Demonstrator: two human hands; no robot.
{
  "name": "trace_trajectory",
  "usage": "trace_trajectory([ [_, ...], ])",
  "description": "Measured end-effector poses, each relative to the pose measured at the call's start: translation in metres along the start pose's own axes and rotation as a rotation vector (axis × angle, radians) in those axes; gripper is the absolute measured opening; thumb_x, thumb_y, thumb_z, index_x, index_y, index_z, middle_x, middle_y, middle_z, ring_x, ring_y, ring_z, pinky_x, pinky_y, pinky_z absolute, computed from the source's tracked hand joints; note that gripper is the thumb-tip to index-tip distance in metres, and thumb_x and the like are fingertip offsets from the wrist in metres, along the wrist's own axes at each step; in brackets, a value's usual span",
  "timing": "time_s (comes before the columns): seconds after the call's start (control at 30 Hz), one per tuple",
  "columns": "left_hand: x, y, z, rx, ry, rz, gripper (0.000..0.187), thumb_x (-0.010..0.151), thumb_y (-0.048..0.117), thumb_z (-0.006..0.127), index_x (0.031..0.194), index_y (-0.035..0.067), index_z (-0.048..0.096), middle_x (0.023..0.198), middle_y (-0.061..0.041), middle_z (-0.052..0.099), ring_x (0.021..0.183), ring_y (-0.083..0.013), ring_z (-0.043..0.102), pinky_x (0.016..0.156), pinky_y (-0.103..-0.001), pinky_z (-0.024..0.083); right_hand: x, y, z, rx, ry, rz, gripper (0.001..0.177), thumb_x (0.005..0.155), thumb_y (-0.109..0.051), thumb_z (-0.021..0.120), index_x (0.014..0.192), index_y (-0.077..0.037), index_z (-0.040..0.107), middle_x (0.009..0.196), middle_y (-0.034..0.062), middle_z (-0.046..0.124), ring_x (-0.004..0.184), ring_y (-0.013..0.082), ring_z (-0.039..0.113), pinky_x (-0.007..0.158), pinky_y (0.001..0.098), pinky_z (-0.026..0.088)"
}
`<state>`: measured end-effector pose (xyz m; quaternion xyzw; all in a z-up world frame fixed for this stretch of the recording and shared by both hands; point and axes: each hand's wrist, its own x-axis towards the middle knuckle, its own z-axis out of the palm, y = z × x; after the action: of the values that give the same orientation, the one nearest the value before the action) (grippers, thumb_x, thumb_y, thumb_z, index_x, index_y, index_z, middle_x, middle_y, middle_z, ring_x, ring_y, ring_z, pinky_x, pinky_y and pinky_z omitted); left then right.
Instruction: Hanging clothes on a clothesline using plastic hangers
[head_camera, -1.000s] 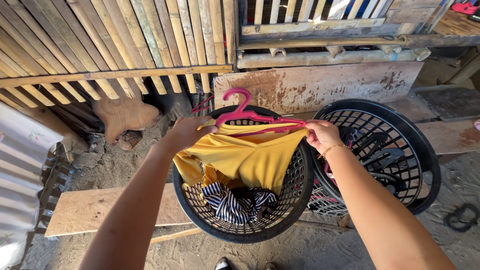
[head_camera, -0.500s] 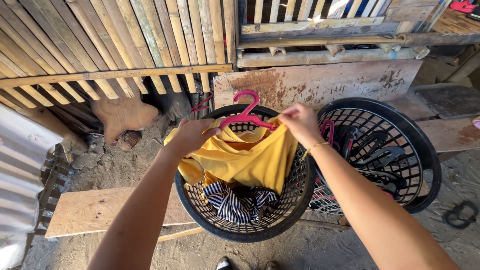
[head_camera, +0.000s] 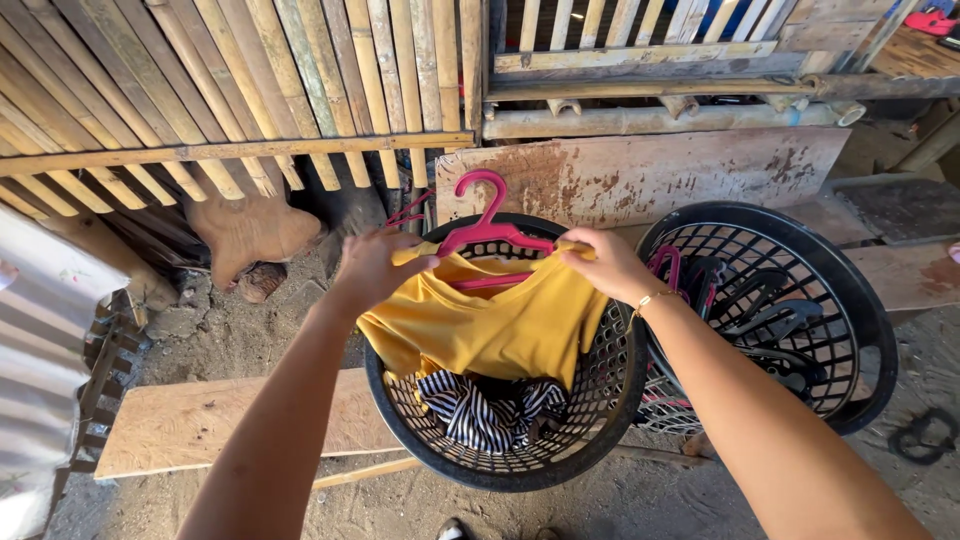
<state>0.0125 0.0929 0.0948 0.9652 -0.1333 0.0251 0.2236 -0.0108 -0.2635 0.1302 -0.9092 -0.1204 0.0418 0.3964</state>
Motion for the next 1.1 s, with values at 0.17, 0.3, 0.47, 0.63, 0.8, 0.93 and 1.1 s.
trace_trajectory([
  [0.17, 0.003, -0.033, -0.014, -0.074, 0.013, -0.09, 0.043, 0.092, 0.066, 0.066, 0.12, 0.034, 0.071, 0.111, 0.003, 0.07, 0.122, -0.0264, 0.058, 0.103, -0.045, 0.039, 0.03, 0.075, 0.008, -0.085, 0.301, -0.028, 0.036, 0.09, -0.029, 0.069, 0.122, -0.012, 0.073, 0.118, 0.0156, 0.072, 0.115, 0.0364, 0.065, 0.096, 0.0462, 0.052],
  [0.3, 0.007, -0.036, -0.011, -0.109, -0.007, -0.101, 0.032, 0.094, 0.061, 0.066, 0.117, 0.039, 0.073, 0.101, 0.007, 0.07, 0.113, -0.0204, 0.061, 0.103, -0.044, 0.038, 0.025, 0.072, 0.005, -0.103, 0.375, 0.078, 0.034, 0.084, -0.032, 0.069, 0.117, -0.021, 0.075, 0.113, 0.0114, 0.074, 0.11, 0.0358, 0.067, 0.092, 0.0458, 0.053],
  [0.47, 0.012, -0.007, -0.011, -0.093, -0.057, -0.002, 0.05, 0.089, 0.059, 0.072, 0.129, 0.029, 0.068, 0.118, -0.002, 0.069, 0.125, -0.0276, 0.059, 0.108, -0.051, 0.039, 0.031, 0.08, 0.015, -0.092, 0.413, 0.113, 0.032, 0.083, -0.033, 0.07, 0.113, -0.026, 0.076, 0.111, 0.0057, 0.075, 0.108, 0.0308, 0.068, 0.091, 0.0427, 0.054],
  [0.63, 0.027, -0.017, 0.016, 0.019, -0.068, 0.126, 0.064, 0.088, 0.038, 0.075, 0.144, 0.023, 0.051, 0.125, -0.007, 0.064, 0.125, -0.0317, 0.061, 0.108, -0.055, 0.042, 0.025, 0.075, 0.015, -0.122, 0.474, 0.199, 0.031, 0.083, -0.039, 0.066, 0.11, -0.028, 0.075, 0.106, 0.0055, 0.075, 0.112, 0.0321, 0.066, 0.096, 0.0439, 0.051],
  [0.8, 0.048, -0.061, 0.06, -0.189, -0.089, 0.035, 0.056, 0.088, 0.019, 0.075, 0.141, 0.025, 0.056, 0.116, -0.016, 0.068, 0.114, -0.041, 0.068, 0.096, -0.053, 0.055, 0.007, 0.083, 0.003, -0.374, 0.623, 0.219, 0.02, 0.089, -0.038, 0.062, 0.104, -0.03, 0.073, 0.093, 0.0033, 0.074, 0.11, 0.031, 0.067, 0.103, 0.0384, 0.044],
  [0.93, 0.058, -0.075, 0.068, -0.249, -0.059, -0.05, 0.036, 0.09, 0.023, 0.073, 0.126, 0.025, 0.07, 0.107, -0.012, 0.074, 0.109, -0.0339, 0.072, 0.094, -0.047, 0.057, 0.0, 0.091, 0.002, -0.459, 0.606, 0.192, 0.014, 0.087, -0.038, 0.061, 0.097, -0.032, 0.07, 0.092, -0.0023, 0.072, 0.11, 0.0272, 0.065, 0.104, 0.0388, 0.041],
  [1.1, 0.038, -0.055, 0.024, -0.129, -0.167, -0.104, 0.043, 0.086, 0.026, 0.077, 0.128, 0.032, 0.068, 0.119, 0.0, 0.07, 0.123, -0.0273, 0.063, 0.112, -0.055, 0.038, 0.003, 0.083, -0.001, -0.351, 0.575, 0.16, 0.013, 0.089, -0.037, 0.059, 0.094, -0.03, 0.069, 0.086, 0.0035, 0.07, 0.107, 0.029, 0.064, 0.104, 0.0388, 0.039],
])
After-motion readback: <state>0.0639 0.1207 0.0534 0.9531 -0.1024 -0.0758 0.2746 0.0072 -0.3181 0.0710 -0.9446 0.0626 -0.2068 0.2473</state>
